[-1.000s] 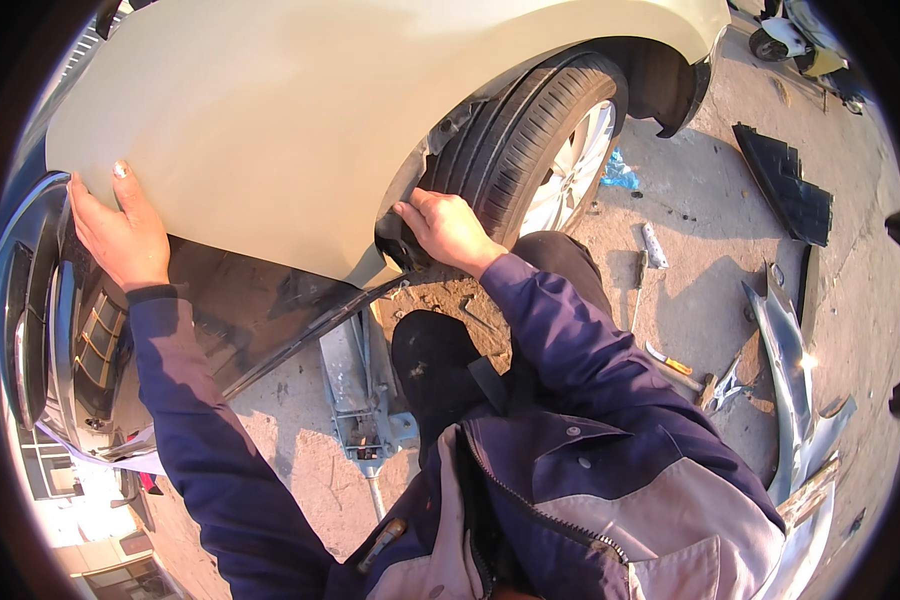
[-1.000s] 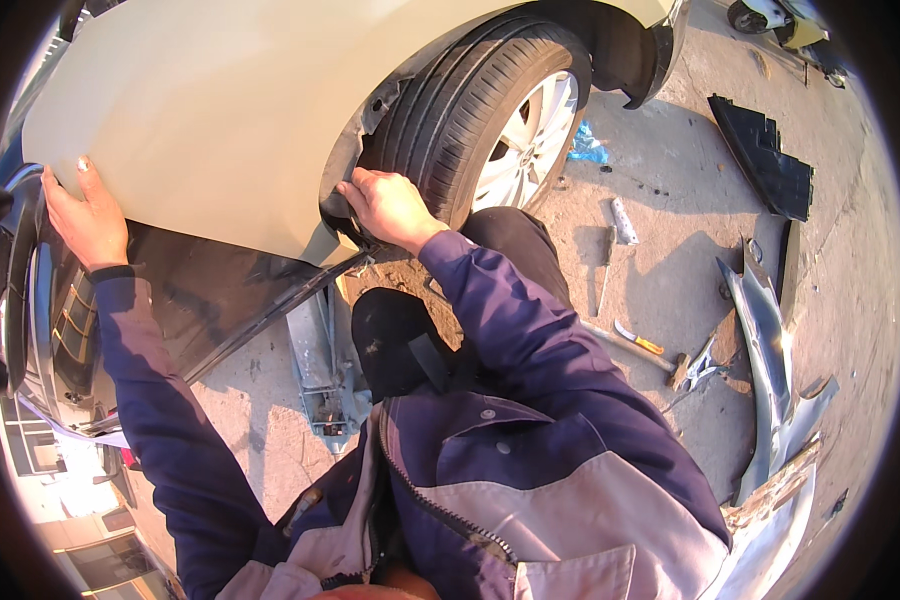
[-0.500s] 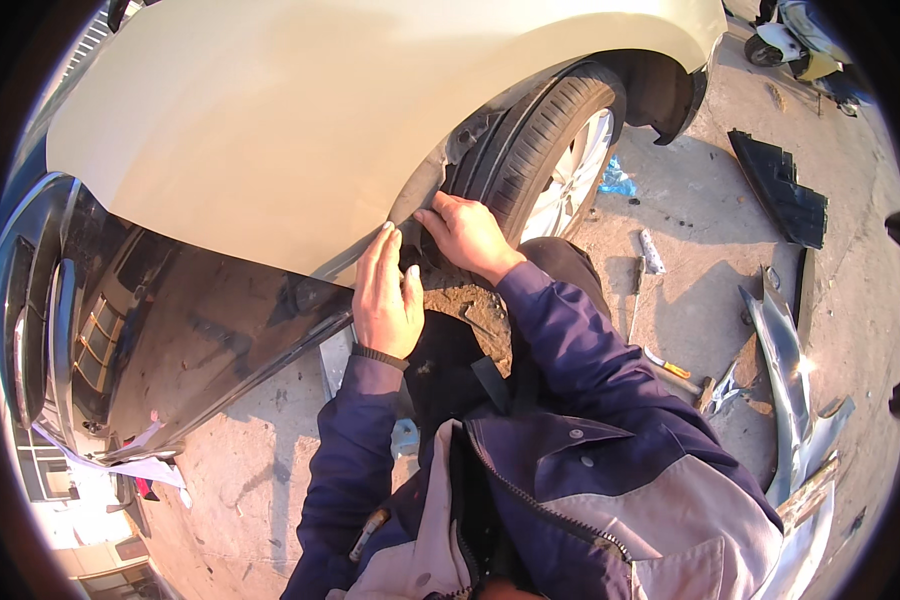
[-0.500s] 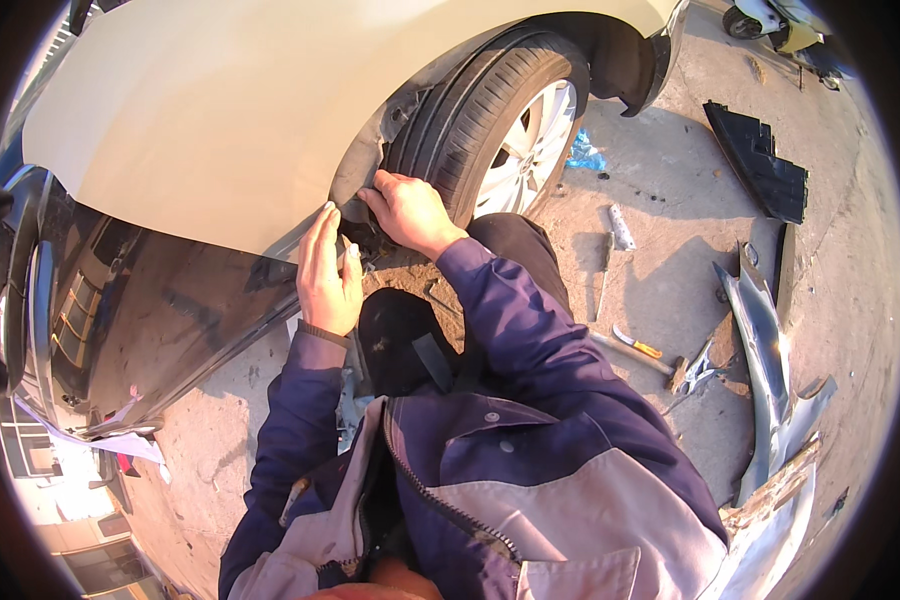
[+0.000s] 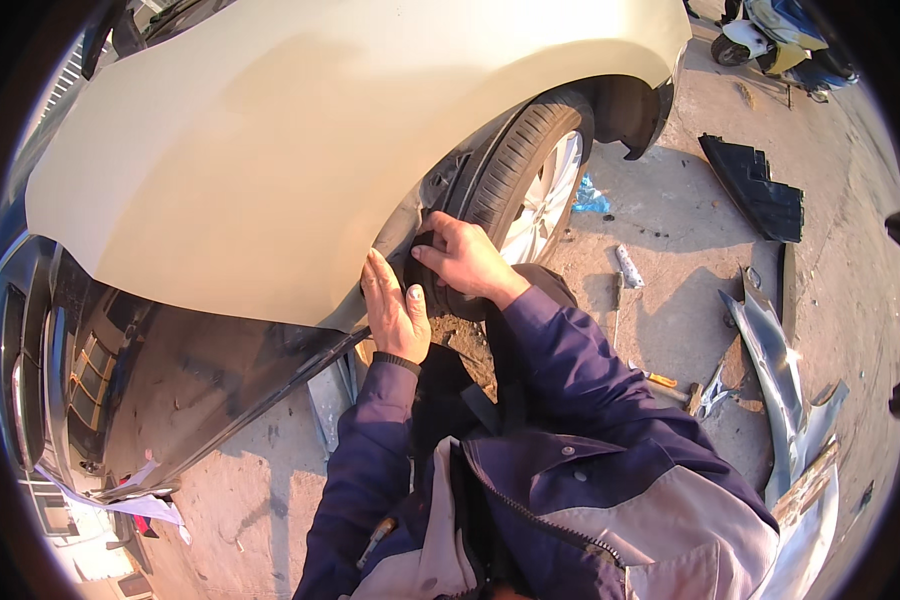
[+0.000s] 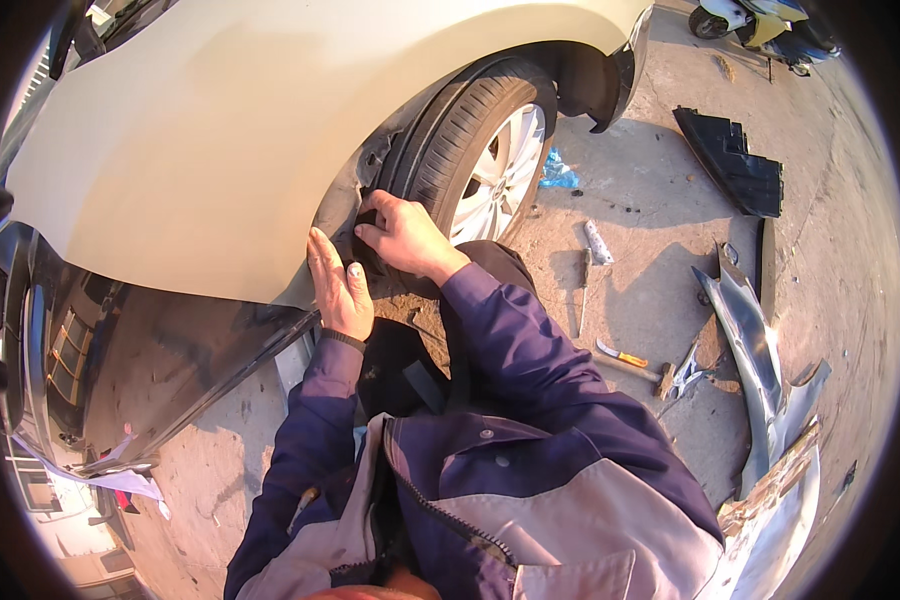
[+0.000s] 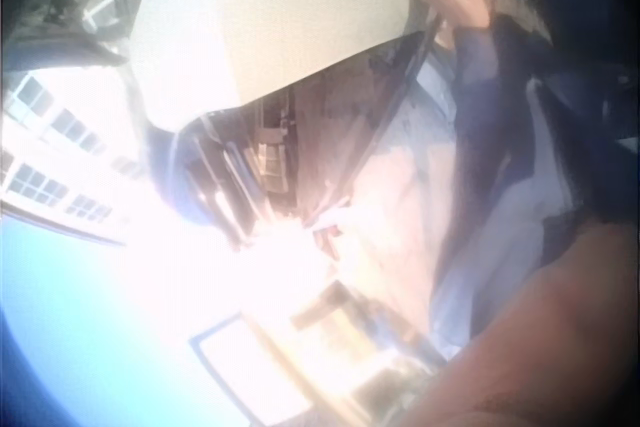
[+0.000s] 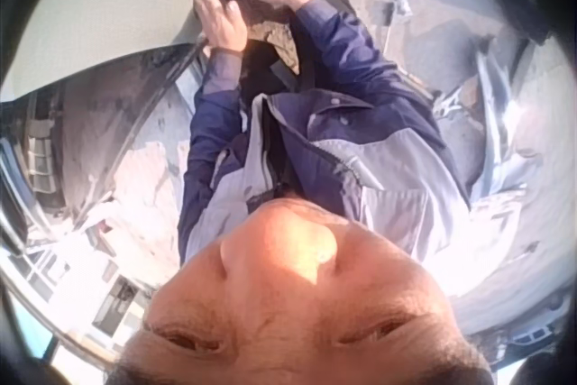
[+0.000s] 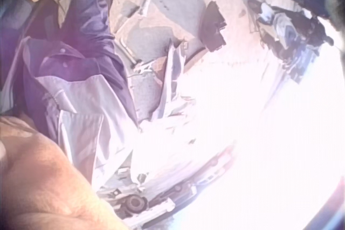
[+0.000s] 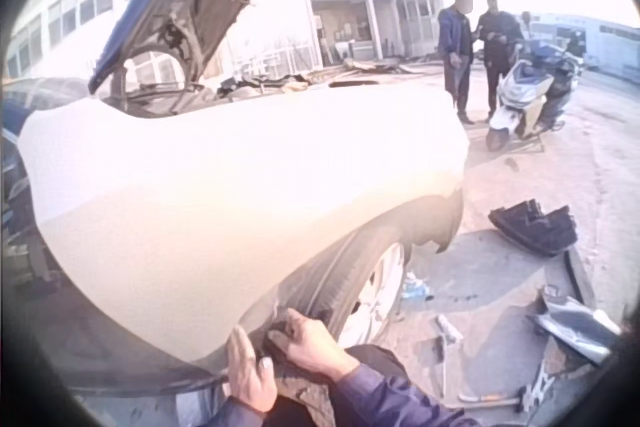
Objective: The person aligns and fits a beige car bumper onto the front of a dark-colored car with the hood open. They repeatedly adjust the bumper around the wheel arch and front edge, then use a hammer to tap the bumper into place near the tire.
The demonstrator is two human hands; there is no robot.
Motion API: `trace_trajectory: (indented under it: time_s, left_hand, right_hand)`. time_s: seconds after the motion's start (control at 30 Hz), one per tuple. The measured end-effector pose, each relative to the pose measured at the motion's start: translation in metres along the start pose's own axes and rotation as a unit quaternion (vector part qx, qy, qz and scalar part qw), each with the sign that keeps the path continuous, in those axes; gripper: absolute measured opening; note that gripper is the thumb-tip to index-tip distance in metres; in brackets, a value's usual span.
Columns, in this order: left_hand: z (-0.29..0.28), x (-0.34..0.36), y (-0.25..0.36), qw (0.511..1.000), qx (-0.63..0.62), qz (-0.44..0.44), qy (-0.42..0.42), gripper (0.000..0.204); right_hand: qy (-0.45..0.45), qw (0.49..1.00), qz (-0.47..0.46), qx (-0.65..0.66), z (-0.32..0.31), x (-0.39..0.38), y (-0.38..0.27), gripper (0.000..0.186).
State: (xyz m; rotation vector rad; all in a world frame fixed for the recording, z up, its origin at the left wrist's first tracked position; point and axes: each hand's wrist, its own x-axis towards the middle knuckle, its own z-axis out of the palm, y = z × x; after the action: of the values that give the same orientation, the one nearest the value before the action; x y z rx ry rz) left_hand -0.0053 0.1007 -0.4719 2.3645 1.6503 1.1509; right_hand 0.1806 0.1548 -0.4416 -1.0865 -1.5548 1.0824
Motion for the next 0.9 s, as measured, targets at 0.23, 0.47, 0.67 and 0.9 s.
trace_trajectory:
  time_s: [0.23, 0.47, 0.67, 0.9]
  left_hand:
    - [-0.005, -0.004, 0.002, 0.999, 0.024, -0.02, -0.041, 0.07]
    - [0.0, -0.005, 0.005, 0.998, 0.054, -0.012, -0.025, 0.074]
    - [0.028, -0.006, -0.006, 0.997, 0.037, -0.06, 0.032, 0.076]
    - [0.046, -0.001, -0.014, 0.993, 0.036, -0.097, 0.059, 0.078]
  right_hand:
    - [0.277, 0.838, 0.019, 0.47, -0.041, 0.051, -0.035, 0.045]
    - [0.392, 0.787, -0.077, 0.47, 0.003, 0.087, -0.05, 0.076]
    - [0.451, 0.871, -0.188, -0.042, -0.015, 0.108, -0.009, 0.067]
    - [0.442, 0.862, -0.237, -0.066, -0.02, 0.114, 0.005, 0.064]
